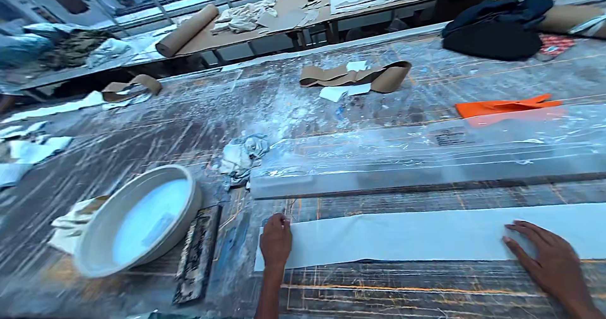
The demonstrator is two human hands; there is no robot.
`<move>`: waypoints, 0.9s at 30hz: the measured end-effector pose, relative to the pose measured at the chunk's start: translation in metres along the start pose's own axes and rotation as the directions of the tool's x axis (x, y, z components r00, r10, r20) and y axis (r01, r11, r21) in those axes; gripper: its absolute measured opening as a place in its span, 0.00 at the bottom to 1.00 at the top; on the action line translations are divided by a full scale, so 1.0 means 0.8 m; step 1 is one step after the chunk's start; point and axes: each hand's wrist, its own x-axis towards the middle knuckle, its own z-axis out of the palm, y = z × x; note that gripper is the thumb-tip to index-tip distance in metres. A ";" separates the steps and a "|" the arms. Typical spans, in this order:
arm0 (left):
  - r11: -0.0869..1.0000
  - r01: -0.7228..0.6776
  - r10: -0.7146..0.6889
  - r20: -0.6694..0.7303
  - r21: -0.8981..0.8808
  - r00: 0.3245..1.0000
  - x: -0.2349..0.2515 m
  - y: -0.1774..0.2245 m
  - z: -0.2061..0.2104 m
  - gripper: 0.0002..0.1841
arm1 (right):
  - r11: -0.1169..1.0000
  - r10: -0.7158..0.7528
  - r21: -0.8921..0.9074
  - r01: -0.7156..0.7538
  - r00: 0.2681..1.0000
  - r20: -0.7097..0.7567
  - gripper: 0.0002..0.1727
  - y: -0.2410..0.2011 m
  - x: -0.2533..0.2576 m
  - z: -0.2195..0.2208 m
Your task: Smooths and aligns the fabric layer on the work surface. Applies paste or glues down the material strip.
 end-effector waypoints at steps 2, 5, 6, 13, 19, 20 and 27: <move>0.977 0.200 -0.200 -0.011 0.067 0.980 0.005 -0.050 -0.018 0.24 | 1.000 -0.010 0.005 0.010 1.000 -0.003 0.37 0.008 0.000 0.003; 0.941 0.313 -0.318 0.024 0.130 0.948 0.005 -0.079 -0.025 0.24 | 1.000 -0.017 0.022 0.016 1.000 0.015 0.37 0.019 -0.001 0.006; 0.938 0.312 -0.321 0.038 0.152 0.946 0.006 -0.075 -0.026 0.21 | 1.000 -0.013 0.028 0.012 1.000 0.021 0.37 0.021 0.000 0.007; 0.942 0.270 -0.280 0.025 0.199 0.960 0.009 -0.069 -0.019 0.18 | 0.999 0.012 0.045 -0.015 0.997 0.070 0.38 0.005 0.002 -0.006; 0.955 0.228 -0.229 -0.018 0.188 0.973 0.023 -0.070 -0.012 0.17 | 0.999 -0.007 0.035 0.007 1.000 0.015 0.39 0.012 0.000 0.003; 0.958 0.214 -0.214 -0.020 0.193 0.977 0.025 -0.072 -0.008 0.17 | 1.000 -0.012 0.025 0.011 1.000 0.006 0.40 0.013 0.001 0.003; 0.969 0.097 -0.072 -0.112 0.229 0.991 0.008 -0.055 -0.006 0.15 | 1.000 0.012 -0.002 -0.012 1.000 0.014 0.40 0.001 0.001 -0.007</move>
